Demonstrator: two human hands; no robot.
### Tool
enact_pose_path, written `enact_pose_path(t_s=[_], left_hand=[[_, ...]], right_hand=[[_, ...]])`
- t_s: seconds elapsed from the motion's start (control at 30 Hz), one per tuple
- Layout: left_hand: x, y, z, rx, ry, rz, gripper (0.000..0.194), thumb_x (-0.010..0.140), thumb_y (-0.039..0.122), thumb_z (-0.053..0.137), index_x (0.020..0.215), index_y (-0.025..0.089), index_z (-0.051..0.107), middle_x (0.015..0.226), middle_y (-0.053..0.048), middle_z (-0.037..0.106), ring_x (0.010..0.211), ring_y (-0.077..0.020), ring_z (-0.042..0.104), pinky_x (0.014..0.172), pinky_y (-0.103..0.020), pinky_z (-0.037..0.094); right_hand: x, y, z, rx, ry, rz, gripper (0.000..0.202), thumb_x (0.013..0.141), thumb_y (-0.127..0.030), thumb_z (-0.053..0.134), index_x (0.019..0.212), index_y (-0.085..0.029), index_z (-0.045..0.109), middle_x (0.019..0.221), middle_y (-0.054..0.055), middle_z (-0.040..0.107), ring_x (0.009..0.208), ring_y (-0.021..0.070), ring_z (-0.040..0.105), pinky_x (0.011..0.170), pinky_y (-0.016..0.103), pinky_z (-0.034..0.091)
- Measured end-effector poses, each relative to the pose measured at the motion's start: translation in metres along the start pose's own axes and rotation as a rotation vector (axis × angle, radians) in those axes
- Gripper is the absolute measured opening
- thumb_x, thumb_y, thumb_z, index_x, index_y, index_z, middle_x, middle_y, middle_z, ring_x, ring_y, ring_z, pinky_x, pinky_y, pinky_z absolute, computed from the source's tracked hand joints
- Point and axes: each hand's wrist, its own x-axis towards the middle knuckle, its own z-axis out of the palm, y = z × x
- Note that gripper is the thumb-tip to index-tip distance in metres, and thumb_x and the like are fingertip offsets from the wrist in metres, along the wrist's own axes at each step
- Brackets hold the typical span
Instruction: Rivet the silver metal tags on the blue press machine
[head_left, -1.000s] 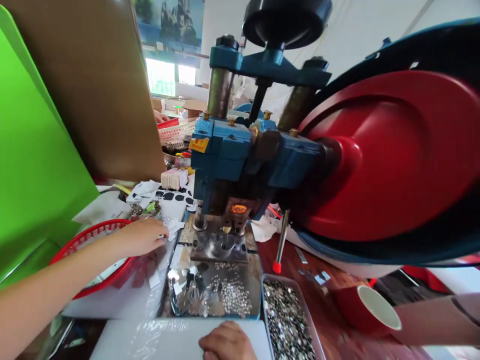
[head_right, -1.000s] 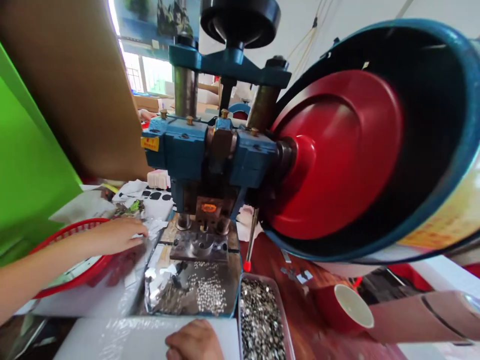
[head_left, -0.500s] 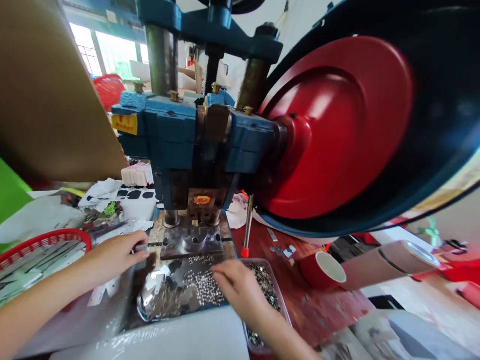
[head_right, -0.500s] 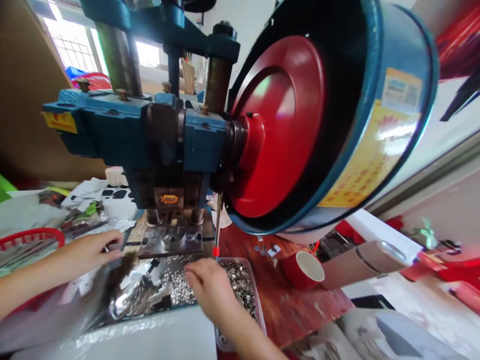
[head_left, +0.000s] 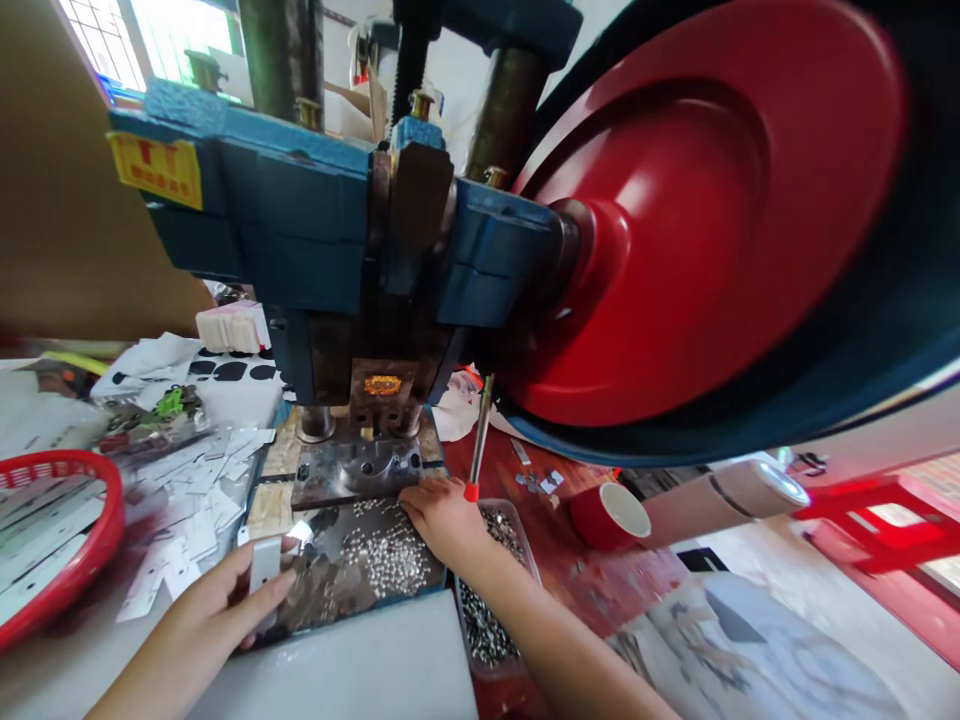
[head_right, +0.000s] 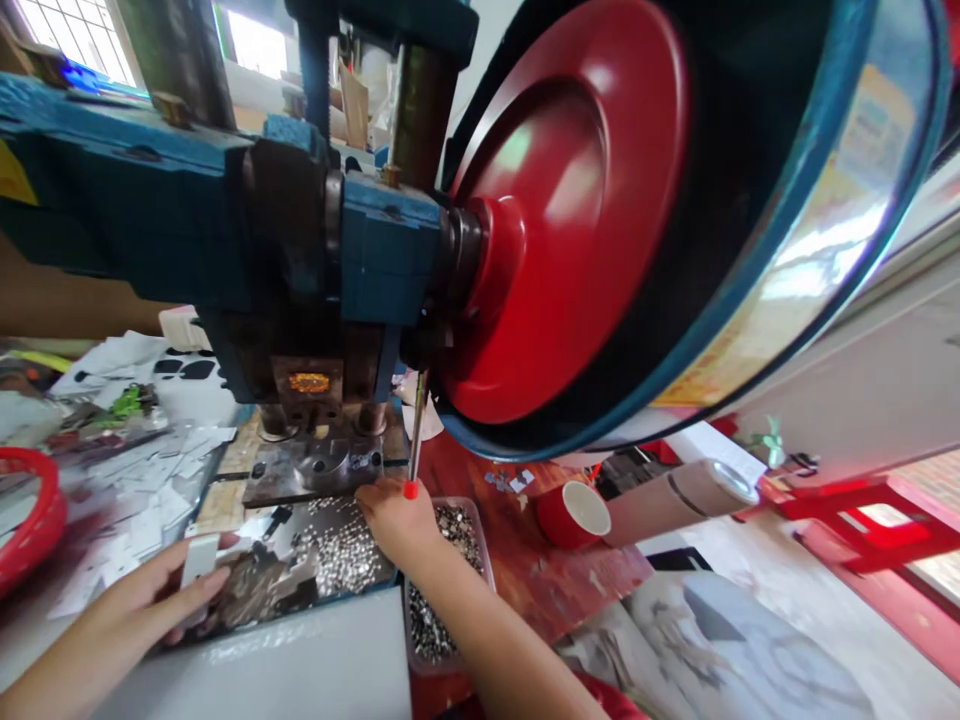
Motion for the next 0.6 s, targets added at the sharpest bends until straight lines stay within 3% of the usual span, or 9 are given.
enact_pose_path(t_s=[0.1, 0.23, 0.43, 0.6], left_hand=[[0.0, -0.001, 0.002, -0.17, -0.098, -0.13, 0.073, 0.059, 0.075, 0.054, 0.111, 0.024, 0.057, 0.084, -0.004, 0.069, 0.078, -0.0247, 0.065, 0.073, -0.036, 0.054], [0.004, -0.004, -0.002, -0.12, -0.142, -0.07, 0.075, 0.062, 0.072, 0.054, 0.118, 0.022, 0.055, 0.076, -0.002, 0.069, 0.075, -0.0236, 0.064, 0.073, -0.035, 0.053], [0.022, 0.003, -0.012, 0.089, -0.003, 0.106, 0.053, 0.074, 0.061, 0.054, 0.108, 0.021, 0.063, 0.08, -0.002, 0.07, 0.074, -0.0229, 0.064, 0.075, -0.035, 0.05], [0.035, 0.018, -0.008, 0.009, 0.072, 0.193, 0.048, 0.079, 0.054, 0.049, 0.114, 0.023, 0.063, 0.109, -0.004, 0.069, 0.091, -0.0231, 0.066, 0.083, -0.035, 0.051]], right_hand=[[0.0, -0.004, 0.003, -0.036, -0.016, 0.018, 0.014, 0.087, -0.019, 0.055, 0.078, -0.022, 0.066, 0.072, 0.001, 0.066, 0.072, 0.0157, 0.059, 0.07, 0.028, 0.036], [0.0, -0.011, 0.003, -0.053, -0.013, 0.095, 0.01, 0.082, -0.019, 0.057, 0.076, -0.019, 0.064, 0.072, 0.003, 0.068, 0.071, 0.0172, 0.062, 0.072, 0.029, 0.036], [0.036, -0.023, -0.013, 0.063, 0.174, 0.032, 0.011, 0.084, -0.018, 0.055, 0.084, -0.02, 0.066, 0.075, 0.0, 0.07, 0.073, 0.0154, 0.063, 0.073, 0.028, 0.035], [0.067, -0.026, -0.023, 0.028, 0.146, -0.074, 0.016, 0.084, -0.02, 0.055, 0.085, -0.024, 0.071, 0.072, 0.0, 0.07, 0.072, 0.0157, 0.062, 0.071, 0.029, 0.035]])
